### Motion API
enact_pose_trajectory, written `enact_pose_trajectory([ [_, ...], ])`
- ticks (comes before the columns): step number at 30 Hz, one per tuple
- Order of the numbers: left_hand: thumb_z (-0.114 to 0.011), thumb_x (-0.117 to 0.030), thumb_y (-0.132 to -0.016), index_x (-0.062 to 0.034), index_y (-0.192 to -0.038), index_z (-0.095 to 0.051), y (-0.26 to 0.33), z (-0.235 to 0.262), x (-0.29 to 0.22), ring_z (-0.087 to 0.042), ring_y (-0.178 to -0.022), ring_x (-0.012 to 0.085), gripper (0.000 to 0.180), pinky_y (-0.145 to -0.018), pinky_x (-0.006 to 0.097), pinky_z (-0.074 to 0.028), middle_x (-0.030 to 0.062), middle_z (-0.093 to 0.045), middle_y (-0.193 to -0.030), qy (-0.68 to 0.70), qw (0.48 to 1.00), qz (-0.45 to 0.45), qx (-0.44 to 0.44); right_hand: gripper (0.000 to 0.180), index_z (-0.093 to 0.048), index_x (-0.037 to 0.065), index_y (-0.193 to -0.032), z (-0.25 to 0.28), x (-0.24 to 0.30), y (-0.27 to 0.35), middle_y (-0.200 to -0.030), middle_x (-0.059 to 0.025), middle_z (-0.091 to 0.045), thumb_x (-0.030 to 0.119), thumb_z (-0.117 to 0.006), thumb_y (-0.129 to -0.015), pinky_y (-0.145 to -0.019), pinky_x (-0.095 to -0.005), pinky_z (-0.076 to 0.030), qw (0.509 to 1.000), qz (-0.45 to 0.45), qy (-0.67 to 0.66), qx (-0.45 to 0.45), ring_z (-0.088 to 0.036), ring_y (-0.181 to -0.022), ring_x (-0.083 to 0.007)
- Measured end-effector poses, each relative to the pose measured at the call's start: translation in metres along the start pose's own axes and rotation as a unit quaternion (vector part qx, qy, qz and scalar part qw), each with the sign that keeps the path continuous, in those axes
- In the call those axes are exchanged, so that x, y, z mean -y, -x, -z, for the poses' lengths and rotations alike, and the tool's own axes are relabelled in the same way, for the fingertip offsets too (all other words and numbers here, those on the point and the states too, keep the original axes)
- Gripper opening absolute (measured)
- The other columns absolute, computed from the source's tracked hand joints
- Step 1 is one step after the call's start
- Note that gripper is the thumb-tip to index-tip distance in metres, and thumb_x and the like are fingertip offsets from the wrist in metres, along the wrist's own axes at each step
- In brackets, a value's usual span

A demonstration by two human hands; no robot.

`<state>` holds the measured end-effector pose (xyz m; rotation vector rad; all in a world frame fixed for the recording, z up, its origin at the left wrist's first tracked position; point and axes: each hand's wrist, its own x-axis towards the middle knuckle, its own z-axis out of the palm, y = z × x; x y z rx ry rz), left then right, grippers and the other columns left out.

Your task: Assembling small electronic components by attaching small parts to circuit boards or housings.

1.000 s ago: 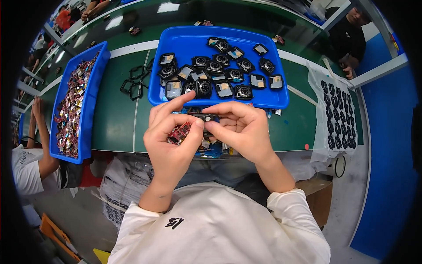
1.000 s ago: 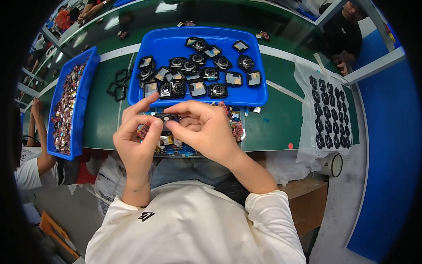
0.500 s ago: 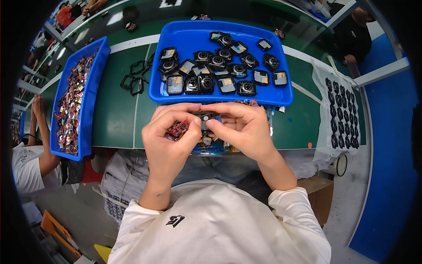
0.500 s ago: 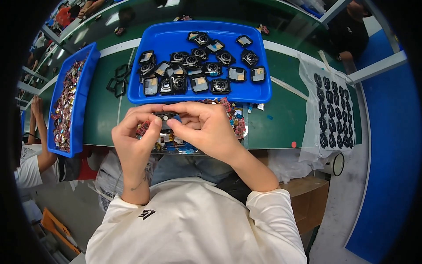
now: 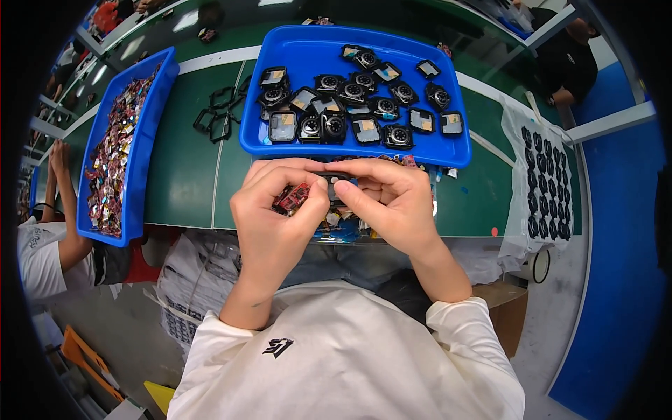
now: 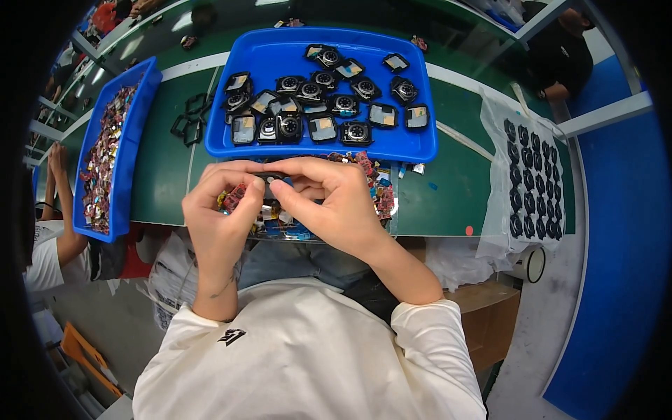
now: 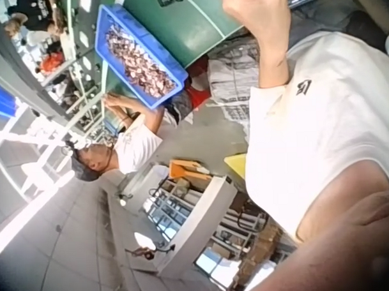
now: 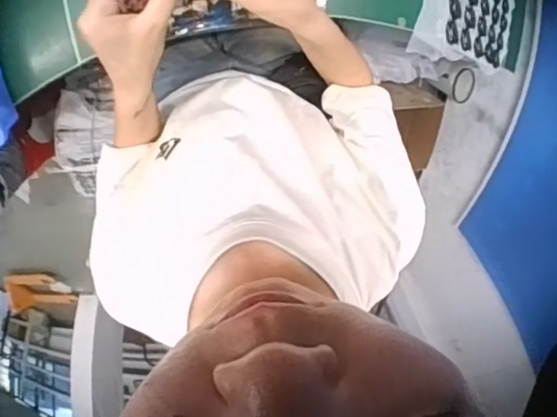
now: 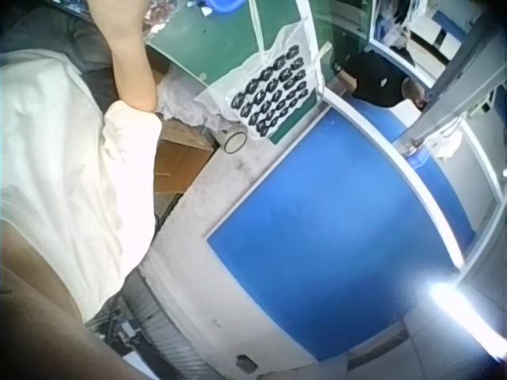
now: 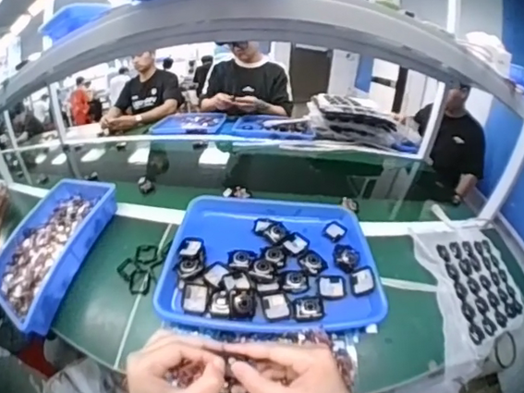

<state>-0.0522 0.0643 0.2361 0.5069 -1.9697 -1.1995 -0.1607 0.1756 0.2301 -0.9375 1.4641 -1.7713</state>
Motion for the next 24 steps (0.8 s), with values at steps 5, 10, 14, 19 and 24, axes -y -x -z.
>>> enact_pose_trajectory([
  [5,-0.067,0.0,-0.067,0.0001,-0.073,-0.065,0.003,-0.003,0.001,-0.059,-0.079,0.0195,0.006,-0.071,0.029,-0.046,0.0096,-0.068,-0.084,-0.044,0.998,-0.047,-0.019,0.02,-0.062,-0.008,-0.102,-0.004,-0.002,0.0,-0.096,-0.0137,-0.065,-0.003,-0.06,-0.083,-0.069,-0.0233,-0.056,0.999,0.027,0.007,-0.038,-0.064,-0.084,-0.0132],
  [10,-0.071,0.001,-0.068,0.0,-0.077,-0.067,0.007,-0.002,-0.003,-0.062,-0.08,0.0196,0.01,-0.071,0.028,-0.047,0.0111,-0.068,-0.089,-0.013,0.998,-0.046,-0.04,0.018,-0.062,-0.007,-0.099,-0.003,-0.001,0.001,-0.09,-0.0121,-0.065,-0.002,-0.062,-0.082,-0.063,-0.0217,-0.055,0.996,0.025,0.031,-0.075,-0.063,-0.079,-0.0109],
  [14,-0.072,0.001,-0.069,0.0014,-0.077,-0.066,0.004,0.007,-0.002,-0.062,-0.074,0.0154,0.009,-0.066,0.025,-0.047,0.0092,-0.067,-0.081,0.009,0.999,-0.04,-0.025,0.019,-0.06,-0.008,-0.099,0.002,0.003,-0.003,-0.087,-0.0111,-0.064,-0.002,-0.063,-0.08,-0.06,-0.0201,-0.054,0.996,0.006,-0.035,-0.078,-0.063,-0.074,-0.0098],
  [19,-0.071,0.001,-0.071,0.0015,-0.076,-0.066,0.009,0.01,-0.004,-0.055,-0.063,0.0096,0.008,-0.058,0.021,-0.042,0.0059,-0.063,-0.073,0.035,0.999,0.038,0.0,0.019,-0.059,-0.008,-0.098,0.0,-0.001,-0.005,-0.089,-0.0118,-0.063,-0.004,-0.063,-0.08,-0.06,-0.0187,-0.053,0.997,0.019,-0.041,-0.066,-0.062,-0.072,-0.0094],
  [24,-0.071,0.001,-0.073,0.002,-0.078,-0.066,0.012,0.01,0.002,-0.05,-0.06,0.0069,0.007,-0.054,0.02,-0.039,0.0047,-0.063,-0.072,0.078,0.996,0.027,0.04,0.014,-0.059,-0.005,-0.09,-0.003,-0.001,-0.004,-0.082,-0.0051,-0.063,-0.004,-0.064,-0.078,-0.055,-0.0152,-0.045,0.995,-0.001,-0.062,-0.083,-0.059,-0.069,-0.0037],
])
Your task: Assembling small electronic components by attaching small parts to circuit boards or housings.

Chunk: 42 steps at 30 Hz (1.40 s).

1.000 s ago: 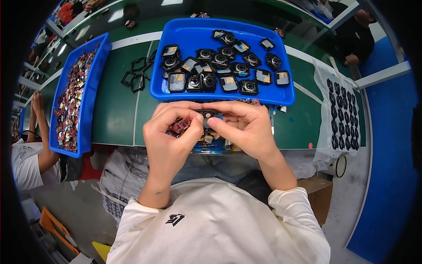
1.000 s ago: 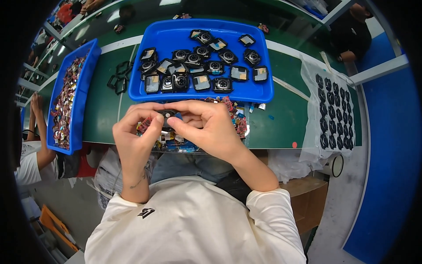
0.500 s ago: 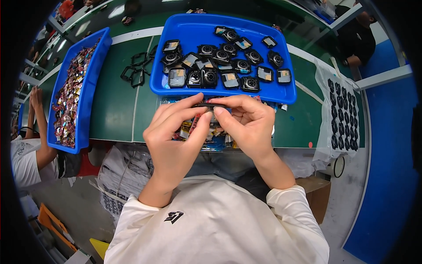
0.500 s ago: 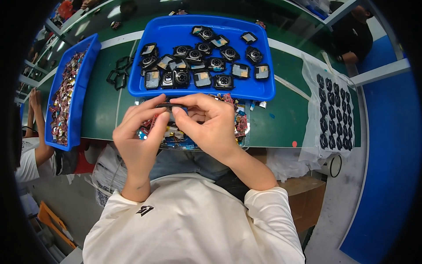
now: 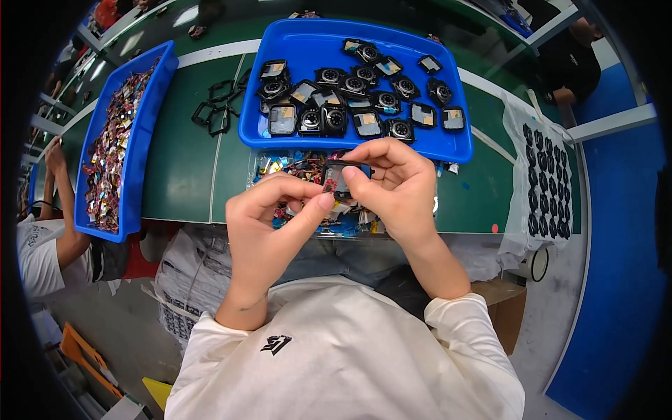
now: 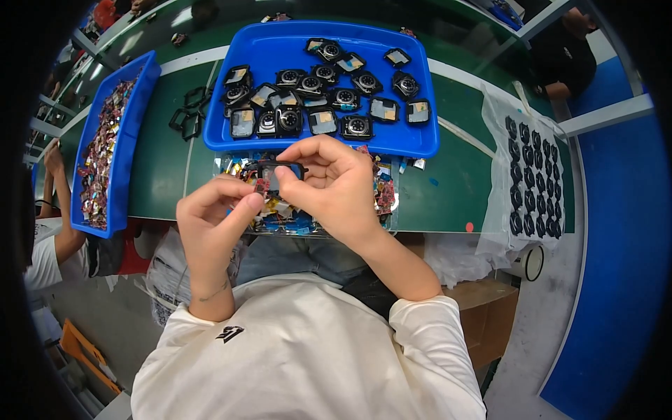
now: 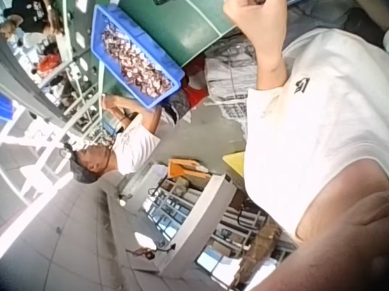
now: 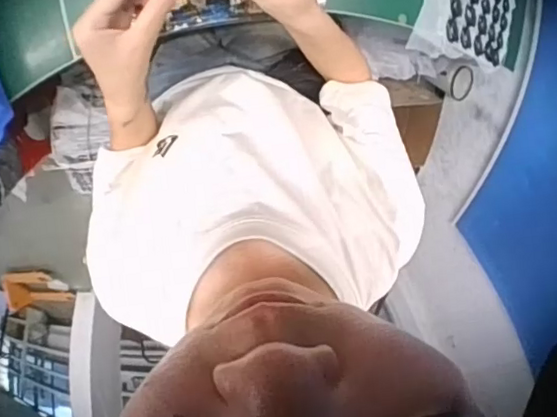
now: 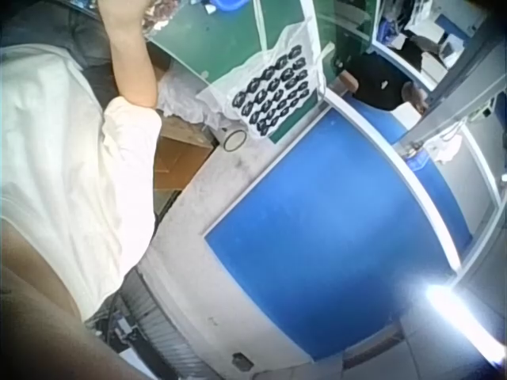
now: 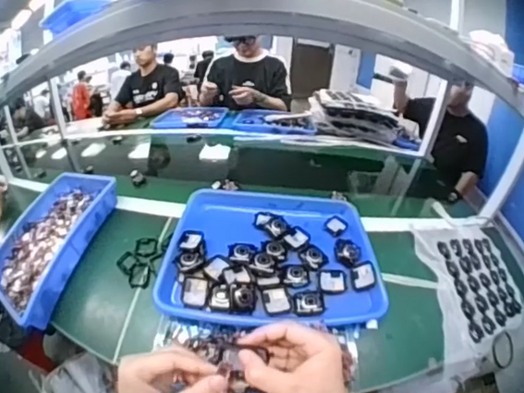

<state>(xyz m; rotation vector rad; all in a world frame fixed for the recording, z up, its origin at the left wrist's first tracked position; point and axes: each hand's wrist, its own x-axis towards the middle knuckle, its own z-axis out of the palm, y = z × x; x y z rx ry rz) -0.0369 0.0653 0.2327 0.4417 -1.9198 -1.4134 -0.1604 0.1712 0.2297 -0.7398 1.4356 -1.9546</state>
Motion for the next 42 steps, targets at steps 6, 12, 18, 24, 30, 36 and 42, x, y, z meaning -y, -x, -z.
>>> enact_pose_trajectory([
  [6,-0.07,0.002,-0.076,0.0059,-0.082,-0.065,0.002,-0.004,0.0,-0.057,-0.065,0.007,0.009,-0.056,0.018,-0.043,0.0056,-0.064,-0.075,0.232,0.958,0.169,0.031,0.014,-0.058,-0.001,-0.084,-0.005,-0.003,0.002,-0.079,-0.003,-0.063,-0.002,-0.066,-0.072,-0.052,-0.0142,-0.041,0.987,0.094,0.124,-0.036,-0.059,-0.069,-0.0035],
  [12,-0.073,0.002,-0.074,0.0061,-0.082,-0.064,-0.003,-0.005,0.0,-0.057,-0.065,0.0058,0.013,-0.056,0.016,-0.042,0.0057,-0.063,-0.075,0.169,0.973,0.158,-0.005,0.015,-0.059,0.0,-0.085,-0.001,-0.003,0.005,-0.082,-0.0032,-0.063,-0.002,-0.067,-0.072,-0.054,-0.0151,-0.042,0.982,0.115,0.15,-0.004,-0.061,-0.072,-0.005],
  [18,-0.075,-0.001,-0.072,0.0045,-0.083,-0.066,-0.005,-0.003,0.006,-0.05,-0.061,0.0039,0.015,-0.054,0.016,-0.039,0.0027,-0.061,-0.073,0.156,0.981,0.119,0.002,0.017,-0.06,-0.003,-0.089,-0.003,0.004,0.007,-0.088,-0.0069,-0.064,-0.004,-0.067,-0.073,-0.061,-0.0187,-0.05,0.997,0.063,0.05,0.009,-0.062,-0.077,-0.0074],
  [24,-0.075,-0.002,-0.072,0.0032,-0.081,-0.067,-0.008,0.004,0.007,-0.05,-0.062,0.0037,0.013,-0.055,0.016,-0.038,0.0019,-0.061,-0.073,0.106,0.989,0.107,0.004,0.009,-0.063,-0.003,-0.078,0.021,0.012,-0.003,-0.095,-0.0128,-0.067,0.005,-0.067,-0.079,-0.064,-0.0275,-0.051,0.967,0.143,0.21,0.017,-0.063,-0.075,-0.0145],
  [30,-0.074,-0.002,-0.073,0.0036,-0.08,-0.067,-0.011,0.001,0.005,-0.051,-0.061,0.0031,0.012,-0.055,0.016,-0.038,0.0017,-0.062,-0.069,0.14,0.983,0.118,0.021,0.009,-0.063,0.003,-0.07,0.033,0.012,-0.015,-0.086,-0.0082,-0.064,0.007,-0.065,-0.079,-0.078,-0.0354,-0.043,0.815,0.302,0.46,-0.181,-0.056,-0.089,-0.028],
  [36,-0.072,-0.002,-0.074,0.0036,-0.08,-0.067,-0.013,-0.002,0.005,-0.055,-0.059,0.0038,0.01,-0.055,0.016,-0.042,0.0024,-0.064,-0.069,0.124,0.981,0.14,0.052,0.009,-0.067,0.003,-0.081,0.033,0.023,-0.012,-0.087,-0.0095,-0.065,0.011,-0.063,-0.081,-0.072,-0.0337,-0.044,0.82,0.292,0.489,-0.052,-0.059,-0.083,-0.0248],
  [42,-0.072,-0.001,-0.073,0.0034,-0.08,-0.067,-0.019,-0.001,0.003,-0.055,-0.06,0.0039,0.009,-0.055,0.017,-0.042,0.003,-0.065,-0.07,0.122,0.978,0.136,0.102,0.017,-0.07,0.002,-0.091,0.032,0.034,-0.005,-0.082,-0.011,-0.066,0.012,-0.063,-0.08,-0.068,-0.0317,-0.045,0.895,0.241,0.319,0.199,-0.06,-0.072,-0.0238],
])
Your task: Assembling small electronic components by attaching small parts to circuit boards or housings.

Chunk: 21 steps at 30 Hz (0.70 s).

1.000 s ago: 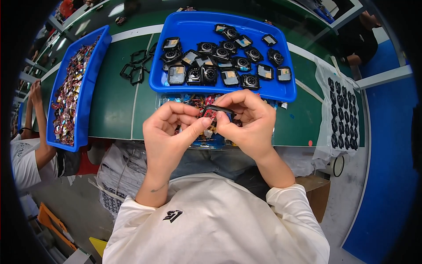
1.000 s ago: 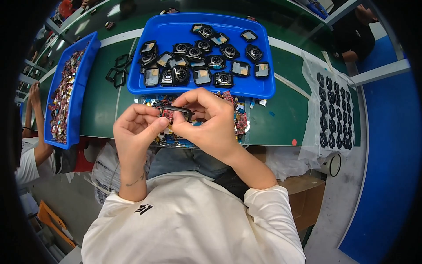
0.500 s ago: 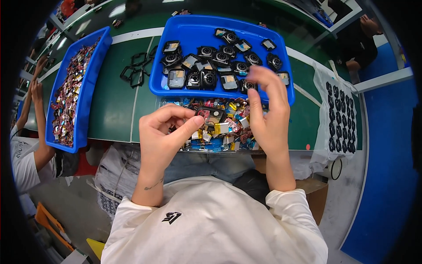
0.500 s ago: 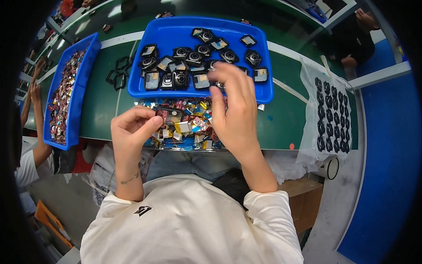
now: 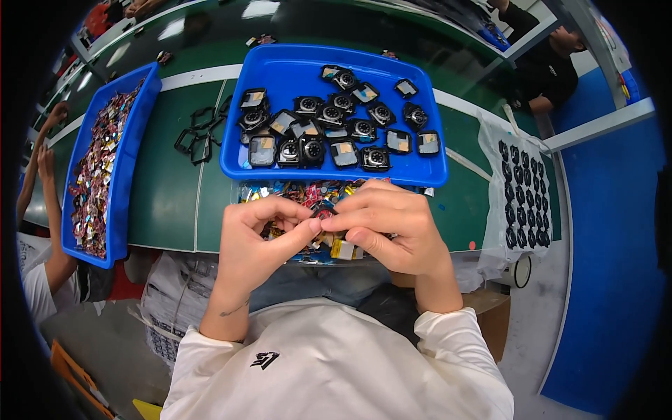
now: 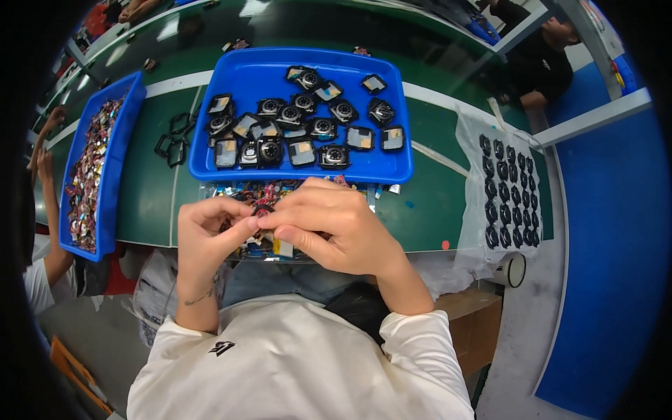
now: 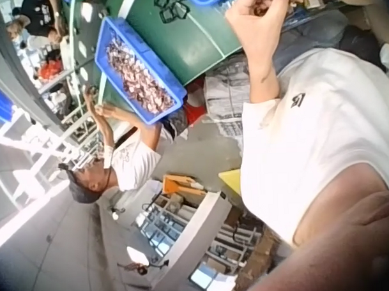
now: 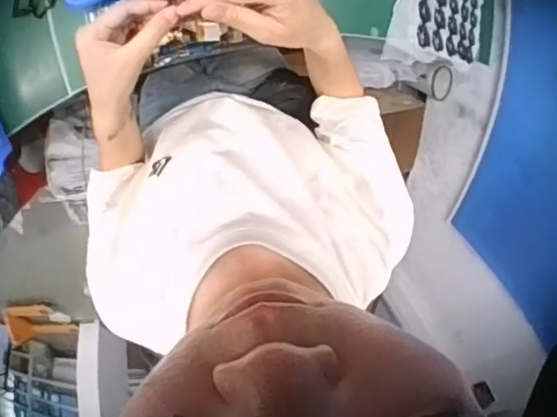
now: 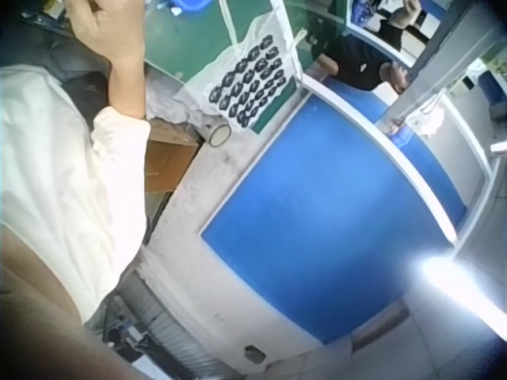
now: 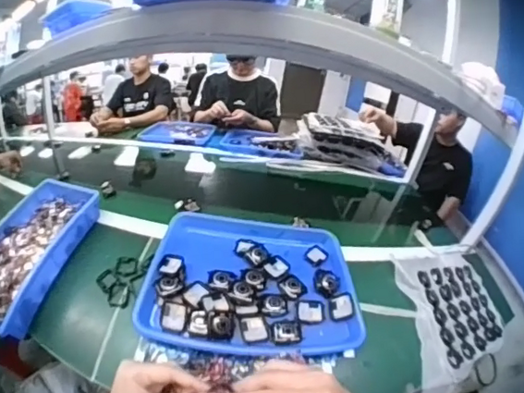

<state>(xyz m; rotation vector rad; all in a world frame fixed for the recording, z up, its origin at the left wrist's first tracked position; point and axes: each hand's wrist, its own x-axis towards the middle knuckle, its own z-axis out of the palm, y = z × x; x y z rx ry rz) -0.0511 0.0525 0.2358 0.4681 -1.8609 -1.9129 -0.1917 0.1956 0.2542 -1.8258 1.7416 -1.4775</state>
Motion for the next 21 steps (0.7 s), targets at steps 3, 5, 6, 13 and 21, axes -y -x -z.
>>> enact_pose_trajectory([
  [3,-0.072,-0.001,-0.073,0.0032,-0.079,-0.067,0.0,0.004,0.004,-0.054,-0.059,0.0039,0.009,-0.054,0.017,-0.042,0.0024,-0.064,-0.069,-0.016,0.998,-0.008,0.055,0.015,-0.071,0.0,-0.089,0.005,-0.001,0.001,-0.078,-0.0118,-0.068,0.005,-0.062,-0.078,-0.064,-0.0314,-0.047,0.997,-0.023,-0.07,0.026,-0.06,-0.065,-0.0222],
  [5,-0.07,0.003,-0.072,0.0042,-0.085,-0.067,0.002,0.007,0.001,-0.053,-0.064,0.004,0.013,-0.057,0.016,-0.041,0.004,-0.064,-0.078,0.043,0.995,0.035,0.087,0.014,-0.071,-0.001,-0.088,0.007,-0.004,0.001,-0.08,-0.0126,-0.068,0.004,-0.061,-0.079,-0.061,-0.0301,-0.048,0.996,-0.003,-0.084,0.024,-0.061,-0.064,-0.0202],
  [6,-0.068,0.004,-0.073,0.0046,-0.089,-0.066,0.001,0.006,-0.003,-0.053,-0.069,0.0047,0.016,-0.06,0.017,-0.041,0.0054,-0.063,-0.084,0.047,0.998,-0.004,0.043,0.014,-0.071,-0.001,-0.088,0.014,-0.004,0.0,-0.08,-0.0126,-0.068,0.004,-0.061,-0.079,-0.061,-0.0301,-0.048,0.997,-0.003,-0.075,0.024,-0.061,-0.064,-0.0202],
  [13,-0.058,-0.002,-0.084,0.0038,-0.096,-0.063,0.0,0.046,0.024,-0.051,-0.082,0.0101,0.014,-0.07,0.02,-0.04,0.0089,-0.059,-0.101,-0.085,0.96,-0.149,-0.221,0.03,-0.063,0.004,-0.112,0.111,-0.069,-0.027,-0.09,-0.0114,-0.068,0.021,-0.05,-0.091,-0.055,-0.0243,-0.05,0.92,-0.219,0.199,-0.256,-0.064,-0.057,-0.0145],
  [21,-0.06,-0.007,-0.084,-0.0029,-0.097,-0.064,-0.009,0.056,0.055,-0.051,-0.079,0.0093,0.014,-0.06,0.021,-0.037,0.0049,-0.061,-0.103,-0.232,0.915,-0.127,-0.305,0.045,-0.055,0.008,-0.124,0.231,-0.217,-0.025,-0.081,-0.0123,-0.067,0.016,-0.039,-0.082,-0.06,-0.0306,-0.052,0.789,-0.463,0.286,-0.285,-0.065,-0.053,-0.0218],
])
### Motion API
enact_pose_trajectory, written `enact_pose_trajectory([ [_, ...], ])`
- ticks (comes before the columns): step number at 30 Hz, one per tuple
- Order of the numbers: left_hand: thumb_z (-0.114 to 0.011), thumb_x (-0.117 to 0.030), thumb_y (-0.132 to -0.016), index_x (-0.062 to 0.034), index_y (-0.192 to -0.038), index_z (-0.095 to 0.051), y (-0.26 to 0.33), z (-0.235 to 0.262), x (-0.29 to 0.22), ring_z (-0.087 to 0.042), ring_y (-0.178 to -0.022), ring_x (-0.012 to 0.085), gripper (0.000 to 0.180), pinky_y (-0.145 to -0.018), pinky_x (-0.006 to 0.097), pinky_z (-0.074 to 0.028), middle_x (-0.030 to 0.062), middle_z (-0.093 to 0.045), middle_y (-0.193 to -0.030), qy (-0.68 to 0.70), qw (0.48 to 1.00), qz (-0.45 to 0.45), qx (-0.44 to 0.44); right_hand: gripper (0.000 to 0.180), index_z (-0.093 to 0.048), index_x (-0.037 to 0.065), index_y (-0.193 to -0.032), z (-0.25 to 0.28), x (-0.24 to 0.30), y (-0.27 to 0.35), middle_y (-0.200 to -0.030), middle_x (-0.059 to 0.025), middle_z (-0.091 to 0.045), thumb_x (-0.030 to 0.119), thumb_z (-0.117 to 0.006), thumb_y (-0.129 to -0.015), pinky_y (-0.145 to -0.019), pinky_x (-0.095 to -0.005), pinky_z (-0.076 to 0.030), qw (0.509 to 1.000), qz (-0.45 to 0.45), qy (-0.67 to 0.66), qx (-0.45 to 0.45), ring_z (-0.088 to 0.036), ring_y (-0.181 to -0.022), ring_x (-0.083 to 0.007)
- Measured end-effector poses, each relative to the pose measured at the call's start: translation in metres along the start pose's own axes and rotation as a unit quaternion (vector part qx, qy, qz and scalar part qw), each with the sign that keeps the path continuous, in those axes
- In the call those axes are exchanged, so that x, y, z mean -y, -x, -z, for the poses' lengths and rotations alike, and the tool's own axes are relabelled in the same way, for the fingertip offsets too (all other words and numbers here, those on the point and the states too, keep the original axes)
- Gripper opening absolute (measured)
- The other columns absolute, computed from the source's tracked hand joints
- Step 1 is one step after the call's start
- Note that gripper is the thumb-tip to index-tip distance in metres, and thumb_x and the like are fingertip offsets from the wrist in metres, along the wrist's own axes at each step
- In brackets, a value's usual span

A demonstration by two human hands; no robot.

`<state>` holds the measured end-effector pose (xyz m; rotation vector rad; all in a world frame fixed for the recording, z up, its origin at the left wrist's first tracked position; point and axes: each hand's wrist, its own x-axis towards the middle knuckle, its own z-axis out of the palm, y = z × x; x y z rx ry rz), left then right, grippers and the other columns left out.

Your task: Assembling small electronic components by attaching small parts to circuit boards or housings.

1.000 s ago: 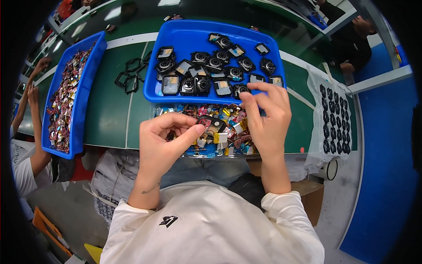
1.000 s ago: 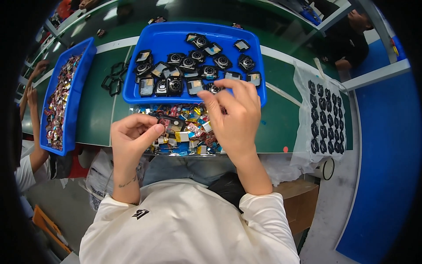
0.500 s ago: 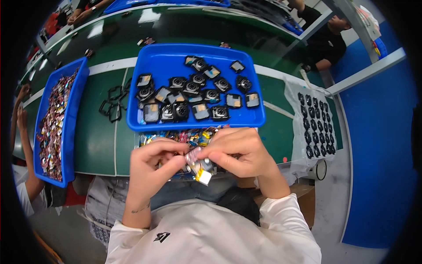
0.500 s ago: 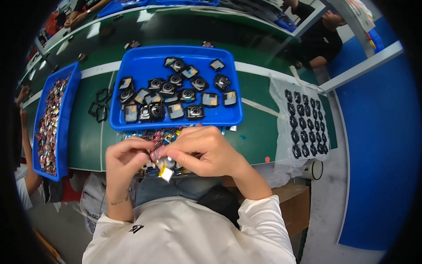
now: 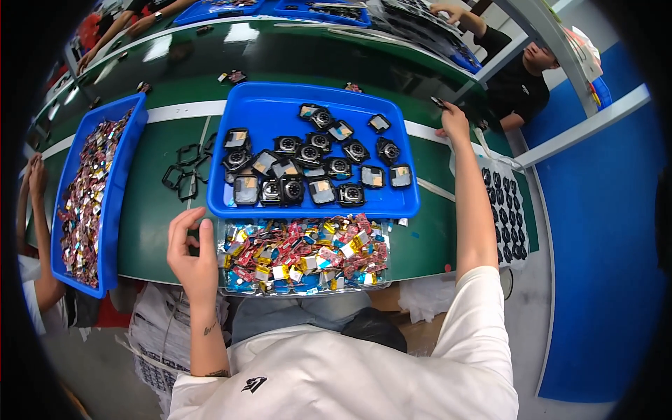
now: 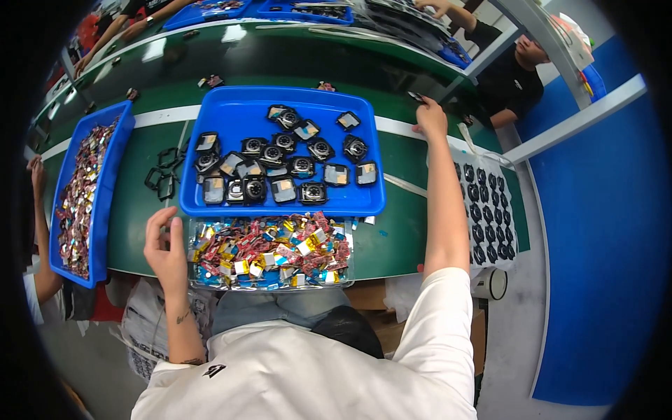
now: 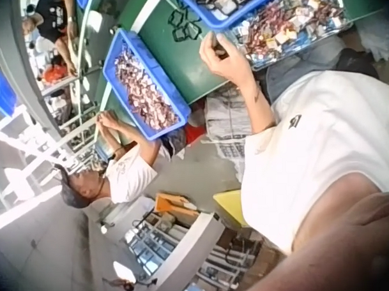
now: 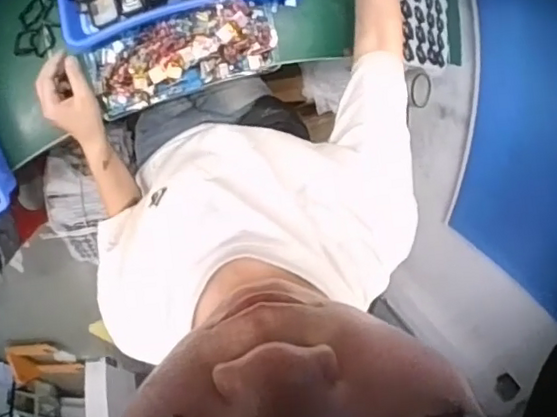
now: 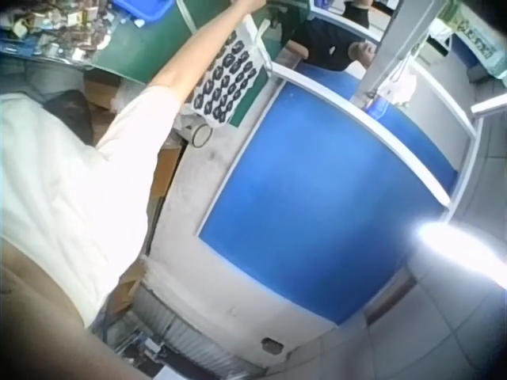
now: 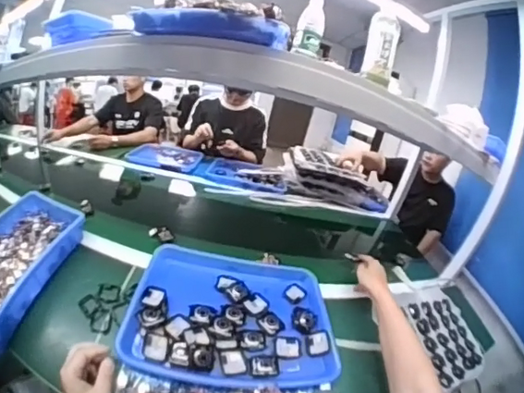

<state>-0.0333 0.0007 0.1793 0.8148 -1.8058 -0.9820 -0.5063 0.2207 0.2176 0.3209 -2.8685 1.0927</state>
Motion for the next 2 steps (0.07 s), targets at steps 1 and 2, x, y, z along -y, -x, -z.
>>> enact_pose_trajectory([
  [1,-0.06,-0.008,-0.085,-0.0038,-0.097,-0.065,-0.0005,0.0012,0.0013,-0.052,-0.08,0.0107,0.014,-0.061,0.022,-0.038,0.0053,-0.061,-0.103,-0.002,1.0,0.004,0.005,0.046,-0.054,0.009,-0.125,-0.0042,-0.0058,-0.0096,-0.08,-0.0126,-0.067,0.017,-0.039,-0.082,-0.06,-0.0308,-0.052,1.0,-0.012,0.011,0.009,-0.066,-0.054,-0.0219],
  [2,-0.06,-0.01,-0.085,-0.0046,-0.097,-0.065,0.0007,0.0033,0.0052,-0.053,-0.082,0.0121,0.014,-0.062,0.022,-0.039,0.0056,-0.061,-0.104,-0.006,1.0,0.01,0.01,0.048,-0.052,0.011,-0.127,-0.0105,-0.0074,-0.0124,-0.08,-0.0128,-0.068,0.018,-0.04,-0.082,-0.059,-0.0311,-0.052,0.999,-0.024,0.022,0.021,-0.066,-0.055,-0.022],
])
